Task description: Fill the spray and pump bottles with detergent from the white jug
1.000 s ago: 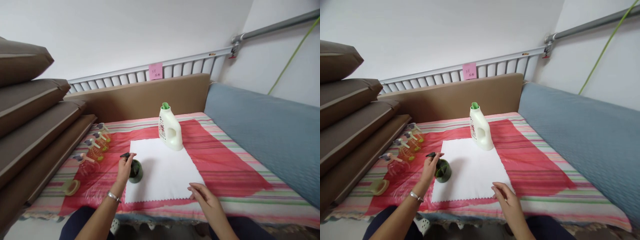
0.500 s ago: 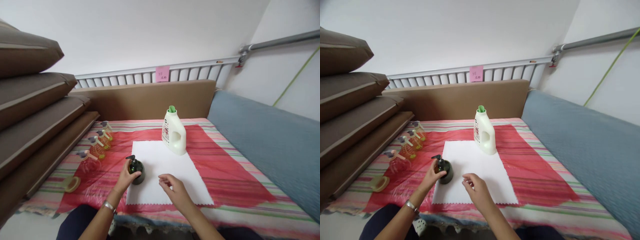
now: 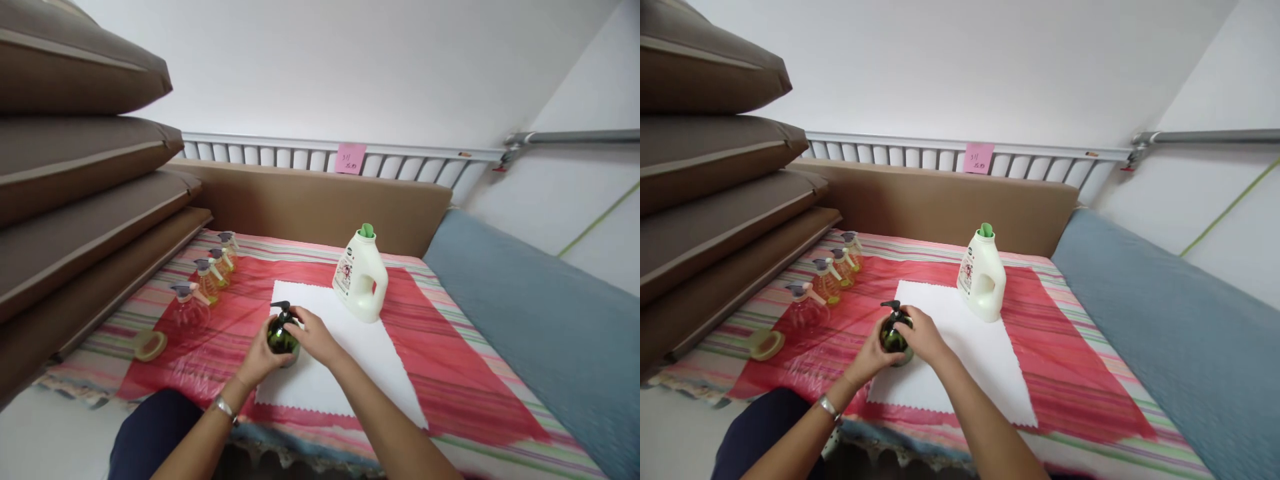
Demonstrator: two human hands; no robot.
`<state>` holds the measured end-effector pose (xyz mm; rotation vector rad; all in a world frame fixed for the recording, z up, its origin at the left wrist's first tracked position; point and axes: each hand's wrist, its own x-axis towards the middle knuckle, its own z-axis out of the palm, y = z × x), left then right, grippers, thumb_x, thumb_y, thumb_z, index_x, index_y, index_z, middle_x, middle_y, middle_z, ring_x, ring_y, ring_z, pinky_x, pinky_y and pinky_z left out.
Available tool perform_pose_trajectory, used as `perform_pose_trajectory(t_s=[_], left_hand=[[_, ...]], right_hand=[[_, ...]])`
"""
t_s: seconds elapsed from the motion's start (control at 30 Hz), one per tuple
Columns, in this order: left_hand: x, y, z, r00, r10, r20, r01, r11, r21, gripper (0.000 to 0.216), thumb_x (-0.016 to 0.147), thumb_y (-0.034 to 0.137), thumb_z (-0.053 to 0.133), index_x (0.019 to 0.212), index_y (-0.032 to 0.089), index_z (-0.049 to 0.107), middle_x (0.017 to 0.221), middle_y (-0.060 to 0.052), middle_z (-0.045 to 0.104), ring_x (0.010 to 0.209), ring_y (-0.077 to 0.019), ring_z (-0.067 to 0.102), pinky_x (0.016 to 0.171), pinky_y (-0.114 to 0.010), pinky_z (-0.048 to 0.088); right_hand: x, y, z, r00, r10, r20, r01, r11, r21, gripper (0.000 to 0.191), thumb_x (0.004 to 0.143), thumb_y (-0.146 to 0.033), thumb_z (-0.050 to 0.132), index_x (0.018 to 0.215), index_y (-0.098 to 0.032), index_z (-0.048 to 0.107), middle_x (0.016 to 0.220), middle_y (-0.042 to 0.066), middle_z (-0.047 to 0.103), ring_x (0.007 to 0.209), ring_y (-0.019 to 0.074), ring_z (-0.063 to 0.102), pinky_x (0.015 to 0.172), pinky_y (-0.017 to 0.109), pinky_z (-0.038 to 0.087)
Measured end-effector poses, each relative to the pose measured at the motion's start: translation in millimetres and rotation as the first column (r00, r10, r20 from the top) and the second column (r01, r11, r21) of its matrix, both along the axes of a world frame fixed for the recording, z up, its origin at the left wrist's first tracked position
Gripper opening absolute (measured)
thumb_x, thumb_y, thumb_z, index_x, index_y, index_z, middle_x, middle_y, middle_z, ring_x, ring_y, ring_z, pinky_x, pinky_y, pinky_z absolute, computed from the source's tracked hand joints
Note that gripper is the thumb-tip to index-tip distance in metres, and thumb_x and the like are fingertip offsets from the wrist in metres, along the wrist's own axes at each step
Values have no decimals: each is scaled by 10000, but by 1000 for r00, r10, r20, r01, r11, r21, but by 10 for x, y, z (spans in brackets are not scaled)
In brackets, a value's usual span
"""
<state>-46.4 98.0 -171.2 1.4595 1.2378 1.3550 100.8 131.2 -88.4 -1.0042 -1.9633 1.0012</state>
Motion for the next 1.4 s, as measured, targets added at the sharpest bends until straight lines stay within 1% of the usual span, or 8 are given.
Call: perform_pose_trajectory(t_s=[0.3,0.53,0.67,0.77,0.93,1.07,1.2,1.4], left_hand=[[101,-167,988,973,-230,-2,230,972,40,766,526,224,775,1193,204,399,1229,-103,510,1164,-262,462,983,-395,368],[190,-297,1468,972,-205,-113,219,967,132,735,533,234,769,1183,200,429,1164,-86,542,1129,-269,481,951,-378,391],[258,-394,1527,974,-192,-123,209,967,148,782,526,217,769,1216,210,399,1229,-95,512,1174,-280,448,979,-394,367],[314,-473,1518,975,-188,-120,204,969,140,803,504,201,775,1218,214,407,1244,-94,501,1197,-290,423,992,-402,353],[413,-586,1473,979,-181,-95,191,976,106,823,480,188,783,1218,231,421,1242,-88,503,1198,-293,419,989,-407,357],[471,-632,1418,975,-214,-60,218,972,84,832,474,185,785,1219,221,417,1238,-104,502,1162,-291,454,963,-404,380],[489,-639,1351,977,-198,-73,204,976,80,867,465,201,787,1243,216,403,1248,-108,498,1135,-284,477,956,-405,384],[480,-633,1252,982,-173,-78,180,979,98,877,424,193,783,1236,212,450,1234,-116,520,1133,-311,477,956,-422,382]], right_hand=[[204,-137,905,995,96,-18,-96,995,4,272,751,-283,560,1001,-176,576,972,32,641,889,170,587,812,320,450],[313,-379,1355,996,-93,17,89,982,165,355,677,-435,641,918,-186,565,876,14,616,831,182,563,766,338,438],[427,-518,1389,991,73,-109,-64,994,87,263,773,-334,552,998,-198,570,990,16,622,946,168,560,847,319,417],[493,-603,1338,989,-40,-146,56,992,110,257,692,-322,652,903,-190,588,938,8,634,932,179,566,874,331,403],[557,-745,1212,975,18,-221,-14,1000,20,272,747,-297,591,1004,-211,567,1020,16,624,988,180,558,891,338,408],[575,-841,1141,958,-185,-218,198,979,39,322,642,-303,693,921,-198,571,952,17,633,963,203,565,912,376,396],[595,-890,1076,956,-103,-275,104,995,-12,320,741,-296,592,1050,-216,560,1075,30,621,1023,192,552,935,367,390],[604,-891,934,936,-236,-261,228,972,-63,429,672,-304,661,1078,-206,563,1116,55,614,1035,230,551,925,391,401]])
